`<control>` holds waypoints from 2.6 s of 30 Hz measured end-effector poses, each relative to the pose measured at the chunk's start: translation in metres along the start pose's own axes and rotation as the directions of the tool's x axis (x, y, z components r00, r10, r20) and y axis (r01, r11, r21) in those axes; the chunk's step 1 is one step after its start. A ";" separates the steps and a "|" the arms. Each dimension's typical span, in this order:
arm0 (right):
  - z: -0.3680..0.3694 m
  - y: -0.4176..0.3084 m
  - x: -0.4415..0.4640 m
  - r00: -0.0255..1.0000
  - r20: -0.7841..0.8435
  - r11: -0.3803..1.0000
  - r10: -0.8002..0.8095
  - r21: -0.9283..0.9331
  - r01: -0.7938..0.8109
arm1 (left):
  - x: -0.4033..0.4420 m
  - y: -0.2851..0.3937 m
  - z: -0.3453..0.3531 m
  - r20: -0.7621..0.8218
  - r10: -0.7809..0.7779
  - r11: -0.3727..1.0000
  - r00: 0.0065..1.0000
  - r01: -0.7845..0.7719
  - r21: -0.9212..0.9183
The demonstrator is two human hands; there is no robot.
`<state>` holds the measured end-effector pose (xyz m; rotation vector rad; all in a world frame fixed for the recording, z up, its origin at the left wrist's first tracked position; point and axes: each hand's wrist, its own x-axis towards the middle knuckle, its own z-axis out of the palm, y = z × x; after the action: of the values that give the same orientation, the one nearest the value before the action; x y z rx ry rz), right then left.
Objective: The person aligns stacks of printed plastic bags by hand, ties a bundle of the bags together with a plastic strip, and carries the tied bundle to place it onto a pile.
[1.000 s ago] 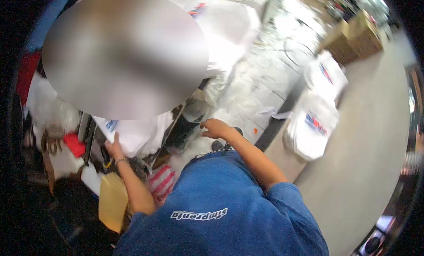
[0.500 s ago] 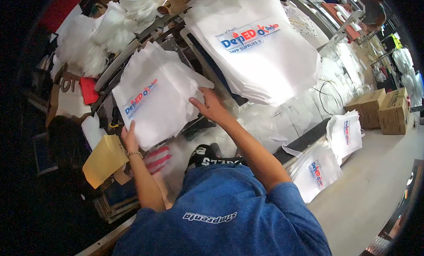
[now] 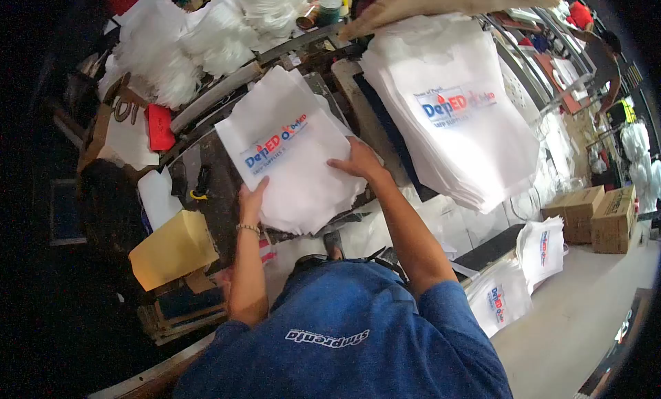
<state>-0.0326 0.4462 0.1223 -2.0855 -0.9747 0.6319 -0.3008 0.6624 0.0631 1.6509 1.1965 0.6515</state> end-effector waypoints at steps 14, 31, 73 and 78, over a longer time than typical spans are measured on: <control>0.055 -0.206 -0.081 0.912 -0.101 0.884 -0.398 -0.308 0.352 | 0.002 -0.031 -0.065 0.396 -0.161 0.694 0.904 0.389 -0.606; 0.041 -0.076 -0.061 0.974 -0.174 0.984 -0.142 -0.134 0.120 | -0.017 0.034 -0.056 0.279 -0.248 0.819 0.928 0.354 -0.451; 0.075 -0.094 -0.094 0.927 -0.221 0.856 -0.303 0.363 0.367 | 0.000 0.035 -0.089 0.122 0.007 0.958 0.993 0.028 -0.284; 0.074 -0.061 -0.074 0.991 0.127 0.660 -0.039 0.748 -0.070 | 0.010 0.048 -0.083 0.098 0.148 0.971 0.984 -0.126 -0.205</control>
<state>-0.1533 0.4443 0.1346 -1.3060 -0.5944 0.9958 -0.3464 0.7005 0.1383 1.5886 0.9118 0.7296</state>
